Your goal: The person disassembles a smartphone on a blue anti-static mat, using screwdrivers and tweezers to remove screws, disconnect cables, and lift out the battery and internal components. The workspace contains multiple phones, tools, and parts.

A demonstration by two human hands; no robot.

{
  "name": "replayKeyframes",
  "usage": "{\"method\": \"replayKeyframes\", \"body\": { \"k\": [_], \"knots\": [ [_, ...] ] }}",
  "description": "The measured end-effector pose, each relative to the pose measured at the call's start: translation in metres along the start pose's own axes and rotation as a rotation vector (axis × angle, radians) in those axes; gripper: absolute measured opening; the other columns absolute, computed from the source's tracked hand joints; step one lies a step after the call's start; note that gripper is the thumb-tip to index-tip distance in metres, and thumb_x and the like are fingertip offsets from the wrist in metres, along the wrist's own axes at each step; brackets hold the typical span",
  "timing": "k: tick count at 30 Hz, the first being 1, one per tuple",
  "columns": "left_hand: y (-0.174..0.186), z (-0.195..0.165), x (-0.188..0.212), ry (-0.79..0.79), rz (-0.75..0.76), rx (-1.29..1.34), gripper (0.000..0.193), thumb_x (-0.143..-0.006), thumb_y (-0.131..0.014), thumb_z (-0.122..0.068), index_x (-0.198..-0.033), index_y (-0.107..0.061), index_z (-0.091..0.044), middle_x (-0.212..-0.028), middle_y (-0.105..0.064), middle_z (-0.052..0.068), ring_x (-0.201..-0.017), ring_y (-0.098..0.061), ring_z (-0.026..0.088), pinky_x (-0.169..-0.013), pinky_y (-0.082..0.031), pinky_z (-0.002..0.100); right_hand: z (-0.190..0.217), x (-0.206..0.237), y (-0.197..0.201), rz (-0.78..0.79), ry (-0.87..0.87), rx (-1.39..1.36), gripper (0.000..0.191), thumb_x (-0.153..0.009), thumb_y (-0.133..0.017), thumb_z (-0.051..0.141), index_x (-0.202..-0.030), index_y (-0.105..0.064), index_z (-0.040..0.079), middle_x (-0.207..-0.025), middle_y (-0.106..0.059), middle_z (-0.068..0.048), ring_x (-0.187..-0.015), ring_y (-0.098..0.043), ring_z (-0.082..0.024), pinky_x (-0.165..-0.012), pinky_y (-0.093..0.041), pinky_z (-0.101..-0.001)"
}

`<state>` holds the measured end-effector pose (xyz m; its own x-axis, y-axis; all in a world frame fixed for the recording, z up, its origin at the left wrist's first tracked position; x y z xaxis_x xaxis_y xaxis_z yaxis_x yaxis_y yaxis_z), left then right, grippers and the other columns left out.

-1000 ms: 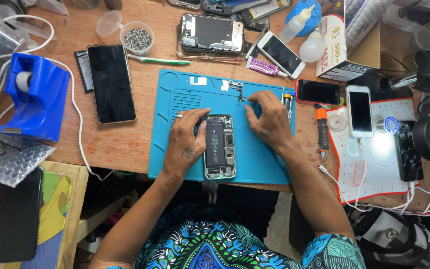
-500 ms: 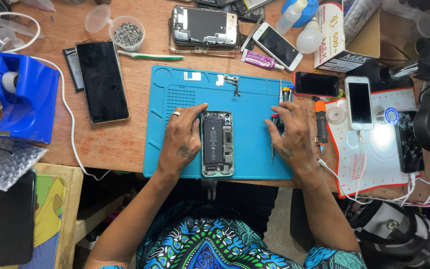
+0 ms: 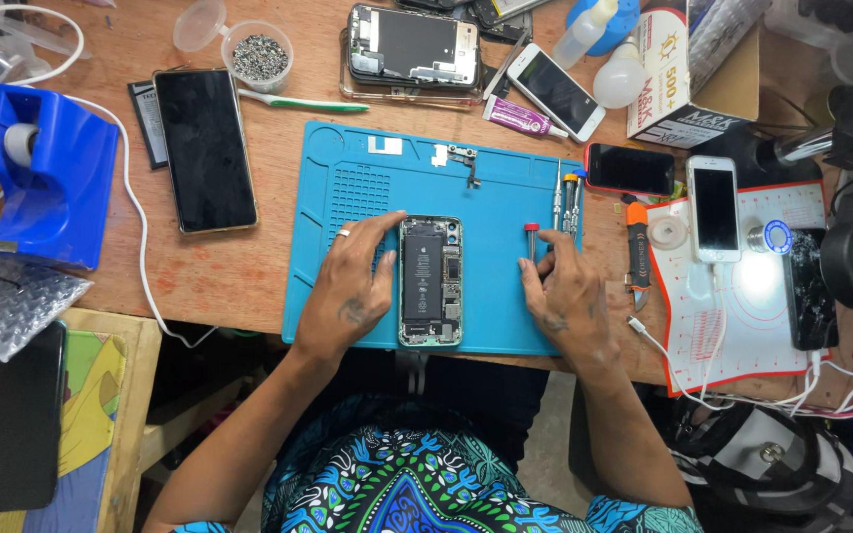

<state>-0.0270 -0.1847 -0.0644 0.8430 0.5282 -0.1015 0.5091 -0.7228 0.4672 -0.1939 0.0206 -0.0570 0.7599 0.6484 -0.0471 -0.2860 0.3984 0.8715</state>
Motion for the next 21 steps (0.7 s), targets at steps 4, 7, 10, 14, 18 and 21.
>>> {"method": "replayKeyframes", "body": {
  "k": [4,7,10,14,18,21],
  "knots": [
    [0.001,-0.002,0.011,-0.055,-0.053,-0.032,0.041,-0.09,-0.06,-0.002,-0.131,-0.061,-0.001,-0.129,-0.066,0.016,-0.127,-0.058,0.033,-0.111,-0.043,0.045,0.006,-0.001,-0.001,0.008,-0.006,-0.059,0.04,-0.091,-0.072,0.01,-0.125,-0.057,-0.003,-0.073,-0.068,-0.01,-0.059,-0.068,-0.018,-0.053,-0.056,-0.0331],
    [0.002,0.002,0.012,-0.063,-0.079,-0.032,0.04,-0.089,-0.065,-0.004,-0.13,-0.062,-0.002,-0.129,-0.066,0.015,-0.127,-0.058,0.032,-0.112,-0.042,0.045,0.008,0.0,-0.001,0.009,-0.063,-0.141,0.039,-0.091,-0.071,0.01,-0.125,-0.058,-0.003,-0.075,-0.069,-0.009,-0.061,-0.067,-0.016,-0.054,-0.055,-0.0312],
    [0.006,0.002,0.013,-0.139,-0.075,-0.044,0.045,-0.086,-0.071,-0.008,-0.129,-0.063,-0.004,-0.132,-0.067,0.013,-0.126,-0.058,0.031,-0.111,-0.042,0.044,0.017,-0.002,0.0,-0.043,0.018,-0.263,0.039,-0.096,-0.069,0.008,-0.131,-0.056,-0.003,-0.083,-0.07,-0.009,-0.072,-0.068,-0.014,-0.066,-0.057,-0.0282],
    [0.01,0.004,0.016,-0.183,-0.028,-0.1,0.053,-0.079,-0.081,-0.015,-0.129,-0.065,-0.008,-0.135,-0.066,0.01,-0.125,-0.056,0.03,-0.11,-0.042,0.043,0.022,-0.01,-0.009,-0.03,0.018,-0.559,0.049,-0.1,-0.066,0.005,-0.143,-0.046,-0.003,-0.091,-0.07,-0.009,-0.082,-0.069,-0.014,-0.075,-0.058,-0.0268],
    [0.01,0.009,0.019,-0.165,-0.012,-0.155,0.061,-0.072,-0.086,-0.019,-0.128,-0.065,-0.007,-0.14,-0.059,0.011,-0.128,-0.051,0.032,-0.11,-0.041,0.045,0.034,-0.021,-0.019,-0.054,0.115,-0.718,0.063,-0.098,-0.066,0.0,-0.152,-0.034,-0.002,-0.097,-0.067,-0.011,-0.087,-0.071,-0.016,-0.079,-0.062,-0.0299],
    [0.011,0.012,0.023,-0.152,-0.009,-0.192,0.063,-0.071,-0.087,-0.021,-0.127,-0.064,-0.006,-0.141,-0.056,0.011,-0.13,-0.049,0.033,-0.111,-0.04,0.046,0.048,-0.025,-0.021,-0.079,0.254,-0.702,0.069,-0.098,-0.065,-0.004,-0.157,-0.029,0.001,-0.103,-0.066,-0.012,-0.094,-0.072,-0.018,-0.087,-0.063,-0.0319]
  ]
}}
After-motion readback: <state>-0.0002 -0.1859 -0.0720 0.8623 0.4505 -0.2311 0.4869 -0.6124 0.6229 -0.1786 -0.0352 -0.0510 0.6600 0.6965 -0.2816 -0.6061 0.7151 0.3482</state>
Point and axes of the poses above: each hand's wrist, its own x-axis away from the middle knuckle, its own y-axis out of the back of the hand, z = x × y, the point moved 6 cm from there along -x, towards the middle knuckle
